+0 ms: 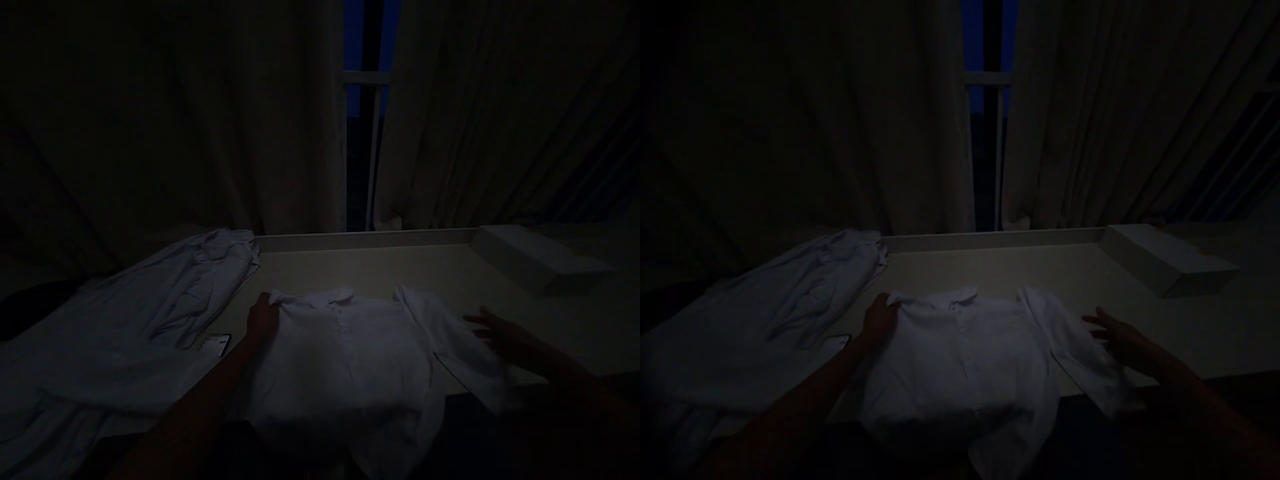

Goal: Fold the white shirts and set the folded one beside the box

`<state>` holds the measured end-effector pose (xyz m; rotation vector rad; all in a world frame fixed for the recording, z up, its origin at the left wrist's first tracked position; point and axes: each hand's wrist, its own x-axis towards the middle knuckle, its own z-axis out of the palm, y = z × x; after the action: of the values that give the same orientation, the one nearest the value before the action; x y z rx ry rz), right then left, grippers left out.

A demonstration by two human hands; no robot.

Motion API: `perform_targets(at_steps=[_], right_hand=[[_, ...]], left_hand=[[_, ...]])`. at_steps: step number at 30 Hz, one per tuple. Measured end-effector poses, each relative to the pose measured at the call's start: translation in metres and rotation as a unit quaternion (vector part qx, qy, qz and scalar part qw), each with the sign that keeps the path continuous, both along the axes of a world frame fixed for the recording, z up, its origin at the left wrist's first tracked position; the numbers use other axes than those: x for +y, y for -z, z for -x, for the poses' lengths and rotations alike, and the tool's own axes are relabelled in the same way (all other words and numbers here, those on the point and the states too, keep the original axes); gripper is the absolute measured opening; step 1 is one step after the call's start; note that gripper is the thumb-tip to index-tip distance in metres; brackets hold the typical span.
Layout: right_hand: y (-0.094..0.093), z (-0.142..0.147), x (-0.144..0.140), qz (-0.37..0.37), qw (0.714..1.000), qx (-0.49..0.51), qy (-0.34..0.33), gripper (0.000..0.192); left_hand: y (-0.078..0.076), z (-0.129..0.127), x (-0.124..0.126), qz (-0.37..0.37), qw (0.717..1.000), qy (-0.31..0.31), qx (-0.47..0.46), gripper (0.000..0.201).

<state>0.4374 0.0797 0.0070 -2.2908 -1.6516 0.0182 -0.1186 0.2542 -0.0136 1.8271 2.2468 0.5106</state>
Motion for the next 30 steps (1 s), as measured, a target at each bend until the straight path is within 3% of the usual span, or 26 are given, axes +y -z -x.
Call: perform_targets(at_steps=[6, 11, 17, 22, 30], right_hand=[[0.044, -0.005, 0.039, 0.081, 0.995, 0.051, -0.037, 0.047], [0.076, -0.007, 0.058, 0.141, 0.989, -0.017, -0.047, 0.027], [0.109, -0.019, 0.049, 0.066, 0.988, -0.132, -0.047, 0.025], [0.121, -0.015, 0.034, -0.006, 0.985, -0.169, -0.043, 0.033], [0.116, -0.001, 0.037, -0.025, 0.987, -0.158, -0.023, 0.028]], left_hand=[[0.025, -0.002, -0.015, 0.062, 0.998, -0.006, 0.009, 0.039], [0.049, 0.002, -0.024, 0.057, 0.998, -0.005, 0.021, 0.05], [0.073, 0.008, -0.025, 0.016, 0.996, 0.021, 0.08, 0.045], [0.073, 0.012, -0.028, 0.008, 0.994, 0.035, 0.106, 0.043], [0.064, 0.006, -0.024, 0.012, 0.993, 0.05, 0.107, 0.035]])
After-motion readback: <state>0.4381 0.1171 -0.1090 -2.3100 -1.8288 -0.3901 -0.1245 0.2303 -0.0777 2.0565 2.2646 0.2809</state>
